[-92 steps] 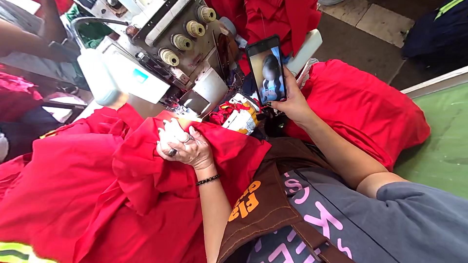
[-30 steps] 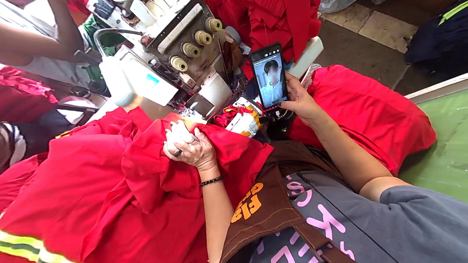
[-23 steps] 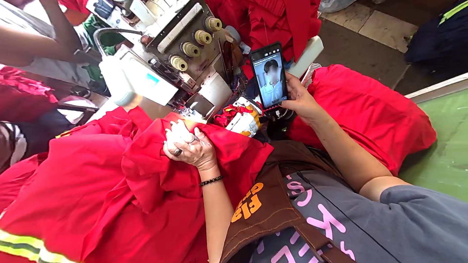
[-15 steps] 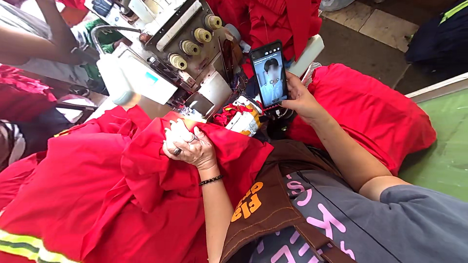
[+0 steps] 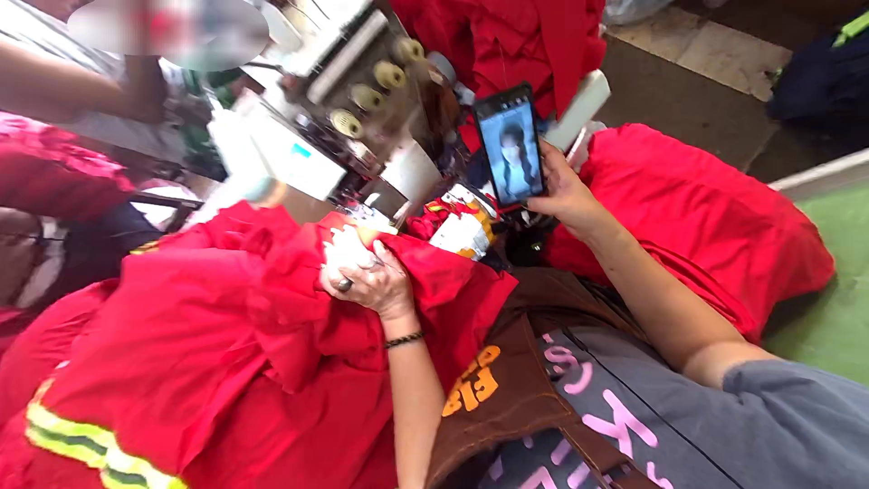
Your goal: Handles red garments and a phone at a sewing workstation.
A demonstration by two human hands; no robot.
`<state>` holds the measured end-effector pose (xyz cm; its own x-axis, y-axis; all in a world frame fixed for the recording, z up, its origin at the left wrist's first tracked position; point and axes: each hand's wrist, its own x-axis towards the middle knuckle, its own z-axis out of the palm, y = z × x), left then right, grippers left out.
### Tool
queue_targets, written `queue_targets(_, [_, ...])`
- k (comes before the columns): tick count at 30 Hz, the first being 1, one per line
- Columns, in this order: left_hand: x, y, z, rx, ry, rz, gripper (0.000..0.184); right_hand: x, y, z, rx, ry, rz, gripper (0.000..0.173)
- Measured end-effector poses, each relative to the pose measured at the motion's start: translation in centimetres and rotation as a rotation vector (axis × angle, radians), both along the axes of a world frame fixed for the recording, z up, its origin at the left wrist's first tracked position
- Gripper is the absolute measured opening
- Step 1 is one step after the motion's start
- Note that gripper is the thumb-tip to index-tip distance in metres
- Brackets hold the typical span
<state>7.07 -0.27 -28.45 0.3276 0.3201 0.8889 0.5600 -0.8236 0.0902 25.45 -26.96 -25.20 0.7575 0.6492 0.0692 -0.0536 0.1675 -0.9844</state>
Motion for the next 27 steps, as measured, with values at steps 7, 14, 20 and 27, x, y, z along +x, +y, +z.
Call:
queue_targets(7, [0.3, 0.2, 0.2, 0.022, 0.033, 0.081, 0.044, 0.8, 1.0, -0.2, -0.065, -0.009, -0.095, 0.104])
queue_targets(14, [0.3, 0.5, 0.8, 0.044, 0.073, 0.069, 0.047, 2.6, 0.3, 1.4, -0.1, -0.147, -0.223, 0.093])
queue_targets(20, [0.4, 0.6, 0.8, 0.03, 0.068, 0.05, 0.046, 4.1, -1.2, 3.1, 0.096, -0.327, -0.453, 0.069])
queue_targets(27, [0.5, 0.5, 0.9, 0.05, 0.054, 0.038, 0.044, 4.5, -0.5, 10.6, 0.357, -0.395, -0.226, 0.029])
